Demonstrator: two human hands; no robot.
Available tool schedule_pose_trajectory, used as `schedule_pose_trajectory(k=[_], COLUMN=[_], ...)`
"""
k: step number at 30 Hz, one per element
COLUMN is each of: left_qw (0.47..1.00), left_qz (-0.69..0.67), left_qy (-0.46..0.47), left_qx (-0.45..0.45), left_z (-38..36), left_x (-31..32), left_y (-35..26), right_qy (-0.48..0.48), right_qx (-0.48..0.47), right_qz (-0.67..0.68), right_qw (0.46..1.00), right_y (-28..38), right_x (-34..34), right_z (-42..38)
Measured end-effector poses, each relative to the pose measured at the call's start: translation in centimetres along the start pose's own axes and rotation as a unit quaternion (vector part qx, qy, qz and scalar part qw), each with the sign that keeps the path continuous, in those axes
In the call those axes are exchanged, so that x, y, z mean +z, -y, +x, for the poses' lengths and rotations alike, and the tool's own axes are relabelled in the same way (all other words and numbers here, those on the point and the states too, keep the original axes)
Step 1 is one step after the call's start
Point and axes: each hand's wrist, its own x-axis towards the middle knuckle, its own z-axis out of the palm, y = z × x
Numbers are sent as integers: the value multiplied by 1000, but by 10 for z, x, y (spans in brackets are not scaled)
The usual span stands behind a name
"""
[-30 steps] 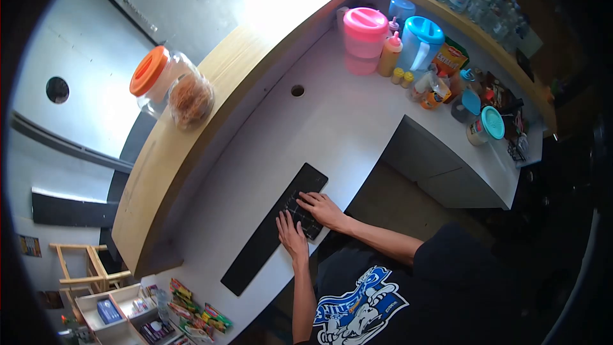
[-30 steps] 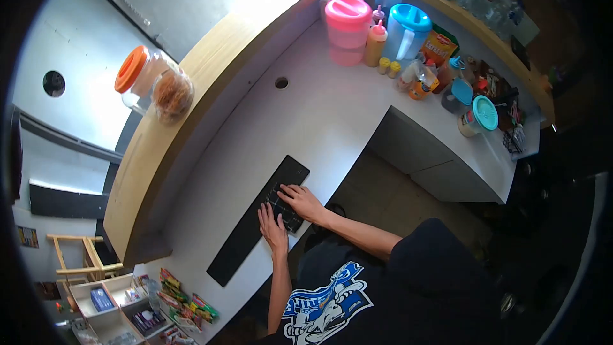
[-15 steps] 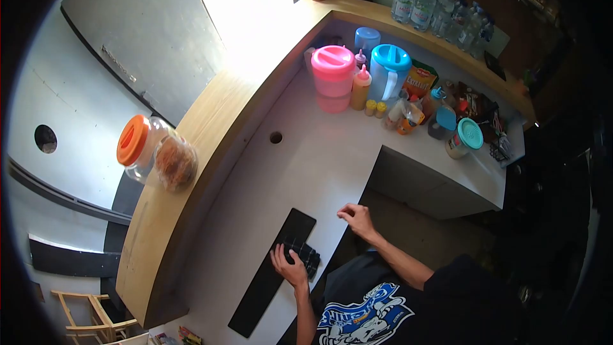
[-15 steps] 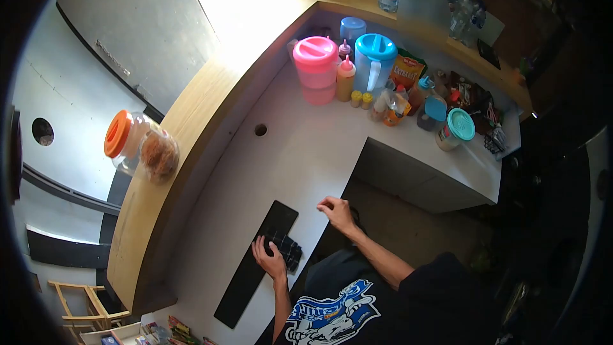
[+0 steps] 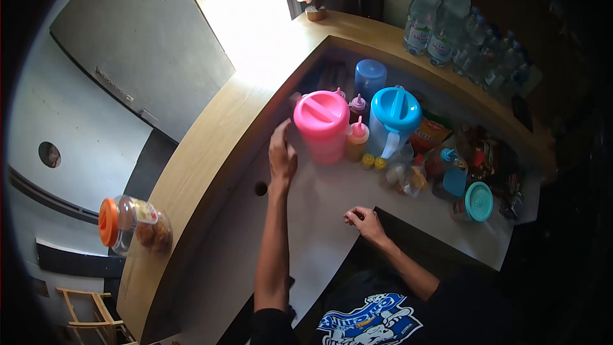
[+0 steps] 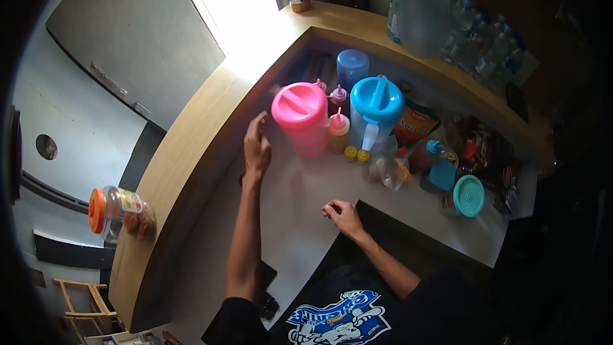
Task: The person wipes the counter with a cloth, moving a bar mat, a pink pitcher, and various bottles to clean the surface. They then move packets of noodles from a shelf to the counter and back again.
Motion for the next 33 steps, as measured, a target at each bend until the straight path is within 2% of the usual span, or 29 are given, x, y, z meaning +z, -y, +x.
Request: schedule_pose_trajectory(k=[5, 10, 14, 17, 25, 29, 32, 33], left_qw=[992, 954, 946, 940, 922, 938, 947, 949], left_qz=[45, 209, 256, 298, 365, 296, 212, 173], left_qy=[121, 202, 165, 140, 115, 80, 38, 23], left_qx=[0, 78, 108, 87, -55, -163, -239, -264], left_z=[99, 110, 101, 83, -2, -46, -70, -78], left_x=[36, 47, 46, 31, -11, -18, -17, -16], left_y=[18, 36, 39, 20, -40, -77, -106, -116], right_qy=[34, 64, 77, 84, 98, 46, -32, -2], right_qx=[13, 17, 20, 13, -14, -37, -71, -43], right_qz=[-2, 15, 9, 16, 31, 18, 42, 49], right_qw=[999, 998, 997, 996, 995, 998, 996, 998], right_y=[8, 5, 6, 8, 22, 27, 20, 15], right_x=[-22, -29, -32, -29, -11, -5, -4, -9], right_z=[15, 22, 27, 31, 40, 49, 61, 69])
